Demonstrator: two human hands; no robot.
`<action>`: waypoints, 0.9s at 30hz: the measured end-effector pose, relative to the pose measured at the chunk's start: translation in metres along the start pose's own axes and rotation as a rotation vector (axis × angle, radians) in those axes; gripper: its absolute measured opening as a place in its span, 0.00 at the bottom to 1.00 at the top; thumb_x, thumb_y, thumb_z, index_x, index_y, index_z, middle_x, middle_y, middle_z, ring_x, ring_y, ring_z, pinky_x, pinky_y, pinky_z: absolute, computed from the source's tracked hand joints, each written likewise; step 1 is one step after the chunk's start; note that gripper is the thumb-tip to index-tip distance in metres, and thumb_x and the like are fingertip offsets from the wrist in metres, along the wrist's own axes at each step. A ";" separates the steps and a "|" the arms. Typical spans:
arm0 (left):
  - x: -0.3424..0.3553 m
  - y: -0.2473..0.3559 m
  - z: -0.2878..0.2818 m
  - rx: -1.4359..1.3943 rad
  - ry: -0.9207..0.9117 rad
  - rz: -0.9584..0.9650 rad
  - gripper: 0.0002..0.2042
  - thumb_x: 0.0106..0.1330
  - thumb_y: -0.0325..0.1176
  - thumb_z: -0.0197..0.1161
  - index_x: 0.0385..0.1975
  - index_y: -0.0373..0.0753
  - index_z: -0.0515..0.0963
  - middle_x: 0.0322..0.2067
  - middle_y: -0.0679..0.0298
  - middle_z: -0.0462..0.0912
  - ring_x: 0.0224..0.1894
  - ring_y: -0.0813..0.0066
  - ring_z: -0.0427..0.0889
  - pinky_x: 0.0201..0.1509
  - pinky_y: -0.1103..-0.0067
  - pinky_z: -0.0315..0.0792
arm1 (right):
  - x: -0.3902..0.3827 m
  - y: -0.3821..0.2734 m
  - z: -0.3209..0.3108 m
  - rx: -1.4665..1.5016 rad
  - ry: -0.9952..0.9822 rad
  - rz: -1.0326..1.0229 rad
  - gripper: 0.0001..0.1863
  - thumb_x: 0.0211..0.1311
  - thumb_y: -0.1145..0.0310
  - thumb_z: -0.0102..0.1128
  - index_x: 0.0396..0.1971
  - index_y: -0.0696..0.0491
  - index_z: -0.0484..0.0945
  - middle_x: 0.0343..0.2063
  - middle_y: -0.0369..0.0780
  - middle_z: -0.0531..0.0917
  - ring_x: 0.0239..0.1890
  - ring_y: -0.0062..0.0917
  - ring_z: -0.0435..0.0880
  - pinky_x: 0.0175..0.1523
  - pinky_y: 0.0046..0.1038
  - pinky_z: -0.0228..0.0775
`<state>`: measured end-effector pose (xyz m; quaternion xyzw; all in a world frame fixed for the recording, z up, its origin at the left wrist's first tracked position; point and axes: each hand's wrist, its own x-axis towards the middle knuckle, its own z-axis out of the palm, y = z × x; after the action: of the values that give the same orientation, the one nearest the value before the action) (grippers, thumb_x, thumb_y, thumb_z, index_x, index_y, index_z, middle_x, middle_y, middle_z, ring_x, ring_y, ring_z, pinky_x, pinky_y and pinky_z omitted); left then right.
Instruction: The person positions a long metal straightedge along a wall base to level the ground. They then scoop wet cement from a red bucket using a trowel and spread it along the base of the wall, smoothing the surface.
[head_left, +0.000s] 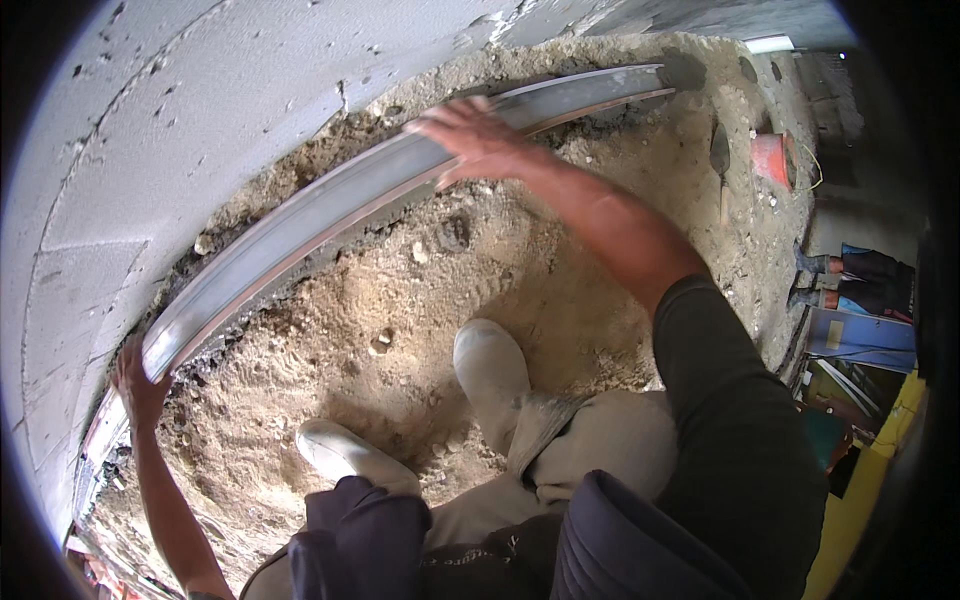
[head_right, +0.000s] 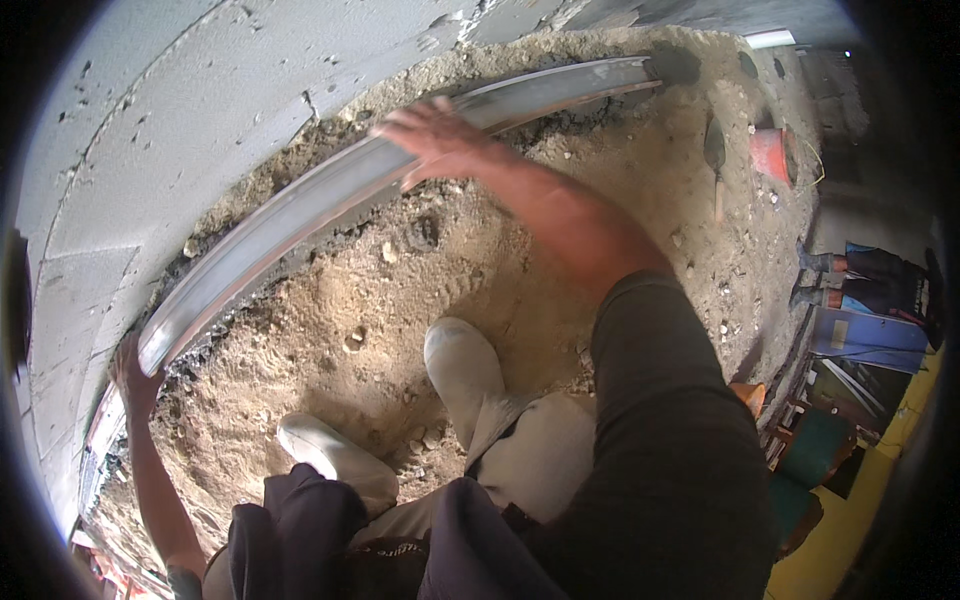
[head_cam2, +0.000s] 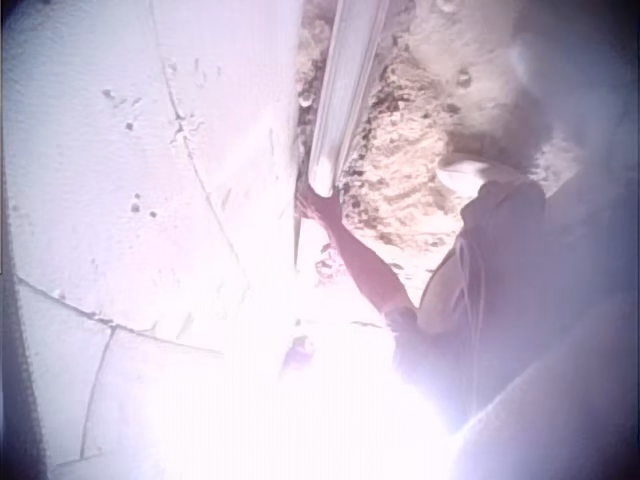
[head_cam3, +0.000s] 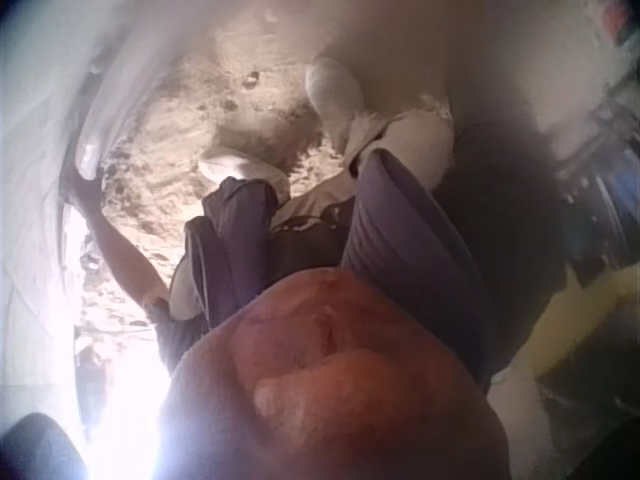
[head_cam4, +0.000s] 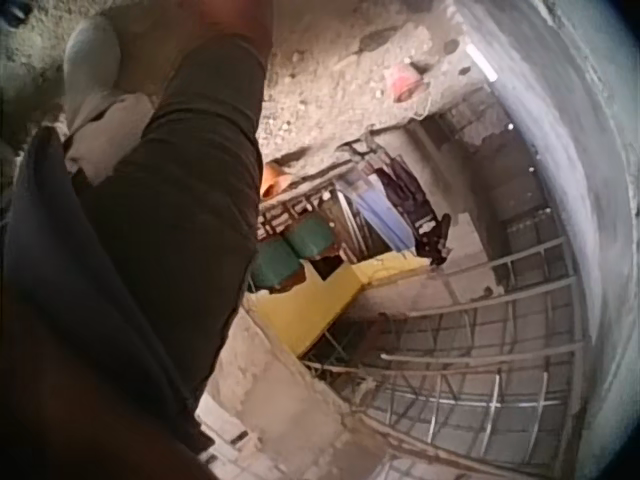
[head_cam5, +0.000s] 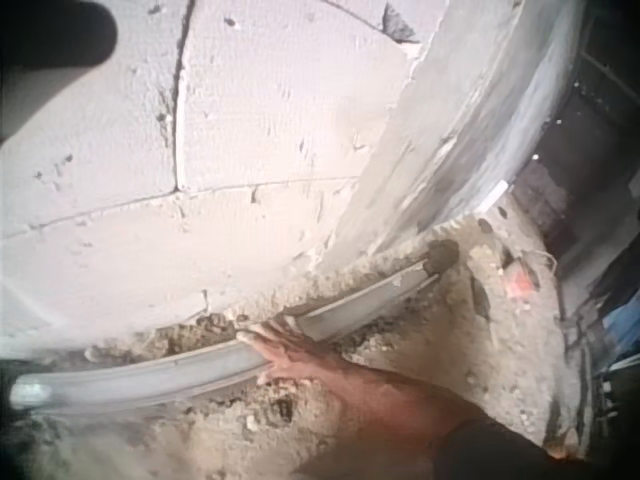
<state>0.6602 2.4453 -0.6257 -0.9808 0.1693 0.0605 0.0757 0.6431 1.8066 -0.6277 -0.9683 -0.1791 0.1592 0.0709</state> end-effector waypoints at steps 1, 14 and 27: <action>0.005 0.015 -0.002 -0.009 0.012 0.021 0.41 0.40 0.30 0.75 0.60 0.47 0.65 0.57 0.60 0.68 0.62 0.62 0.64 0.63 0.58 0.54 | -0.008 0.010 -0.005 -0.014 -0.027 0.059 0.49 0.43 0.49 0.71 0.65 0.42 0.53 0.65 0.41 0.58 0.67 0.35 0.54 0.70 0.52 0.37; -0.003 0.089 -0.029 -0.012 -0.014 0.048 0.41 0.38 0.39 0.78 0.57 0.45 0.66 0.53 0.62 0.70 0.57 0.63 0.67 0.56 0.60 0.58 | -0.090 0.027 0.016 -0.013 0.060 0.136 0.50 0.39 0.55 0.74 0.64 0.43 0.55 0.62 0.40 0.59 0.65 0.37 0.57 0.69 0.46 0.48; -0.117 0.103 -0.070 -0.116 -0.231 -0.042 0.38 0.42 0.41 0.76 0.56 0.49 0.67 0.56 0.62 0.67 0.62 0.63 0.63 0.59 0.54 0.58 | -0.187 -0.032 0.005 -0.001 0.057 0.112 0.51 0.46 0.25 0.43 0.62 0.52 0.62 0.56 0.49 0.66 0.58 0.47 0.62 0.64 0.50 0.43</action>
<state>0.5223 2.3754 -0.5532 -0.9733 0.1353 0.1813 0.0393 0.4655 1.7676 -0.5735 -0.9810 -0.1226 0.1349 0.0666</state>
